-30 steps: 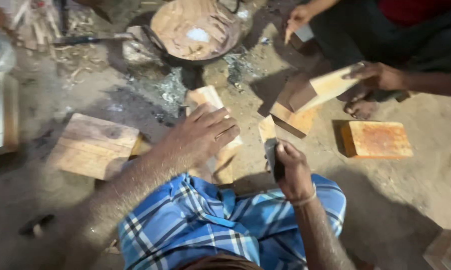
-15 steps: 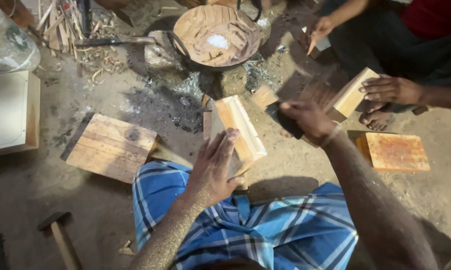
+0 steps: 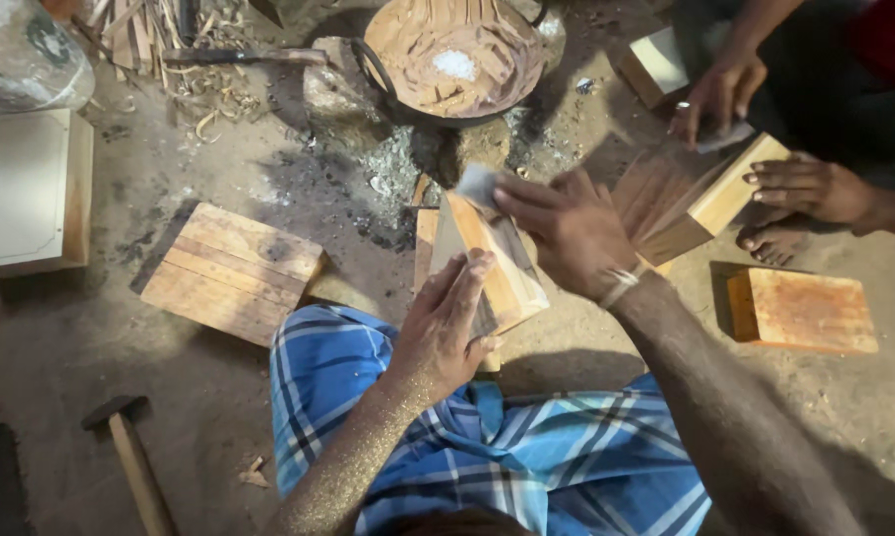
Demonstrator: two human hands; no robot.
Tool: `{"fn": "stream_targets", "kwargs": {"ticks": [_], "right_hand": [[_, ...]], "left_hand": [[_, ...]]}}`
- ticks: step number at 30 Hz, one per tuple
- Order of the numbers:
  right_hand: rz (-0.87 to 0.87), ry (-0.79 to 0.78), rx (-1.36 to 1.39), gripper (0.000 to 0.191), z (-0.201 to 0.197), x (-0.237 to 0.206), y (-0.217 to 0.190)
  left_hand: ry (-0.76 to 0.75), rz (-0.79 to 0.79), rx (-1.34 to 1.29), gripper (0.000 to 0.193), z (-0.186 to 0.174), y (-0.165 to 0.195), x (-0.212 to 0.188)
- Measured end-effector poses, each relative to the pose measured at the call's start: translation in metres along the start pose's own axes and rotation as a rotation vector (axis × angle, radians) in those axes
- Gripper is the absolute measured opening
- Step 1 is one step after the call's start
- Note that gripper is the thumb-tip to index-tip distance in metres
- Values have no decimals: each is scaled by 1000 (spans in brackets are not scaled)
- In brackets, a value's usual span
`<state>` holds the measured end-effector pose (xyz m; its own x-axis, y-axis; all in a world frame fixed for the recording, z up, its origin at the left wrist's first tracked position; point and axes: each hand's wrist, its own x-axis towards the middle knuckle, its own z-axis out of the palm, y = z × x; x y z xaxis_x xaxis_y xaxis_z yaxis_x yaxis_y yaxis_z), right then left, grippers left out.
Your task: The person sits on the floor and sands rectangular wooden blocks using a sanding block. They hold the wood in one hand and rub the sanding block across the surfaces, flipping the pieces to work on different sides. Another person is visible nearby performing a similar task.
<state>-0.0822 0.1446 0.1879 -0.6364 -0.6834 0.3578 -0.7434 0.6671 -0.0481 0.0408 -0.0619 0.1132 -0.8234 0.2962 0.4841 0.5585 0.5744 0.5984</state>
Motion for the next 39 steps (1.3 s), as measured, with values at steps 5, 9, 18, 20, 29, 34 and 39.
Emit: {"fn": "stream_targets", "kwargs": {"ticks": [5, 9, 18, 20, 29, 34, 39], "right_hand": [[71, -231, -315, 49, -34, 5, -22], [115, -234, -283, 53, -66, -71, -58], [268, 127, 316, 40, -48, -126, -65], [302, 98, 110, 37, -48, -124, -63], [256, -133, -212, 44, -84, -114, -98], [220, -124, -189, 52, -76, -142, -93], [456, 80, 525, 37, -43, -208, -50]], "left_hand": [[10, 51, 27, 102, 3, -1, 0], [10, 47, -9, 99, 1, -2, -1], [-28, -1, -39, 102, 3, 4, 3], [-38, 0, -68, 104, 3, 3, 2], [54, 54, -94, 100, 17, -3, 1], [71, 138, 46, 101, 25, -19, -7], [433, -123, -437, 89, 30, -46, -5]]}}
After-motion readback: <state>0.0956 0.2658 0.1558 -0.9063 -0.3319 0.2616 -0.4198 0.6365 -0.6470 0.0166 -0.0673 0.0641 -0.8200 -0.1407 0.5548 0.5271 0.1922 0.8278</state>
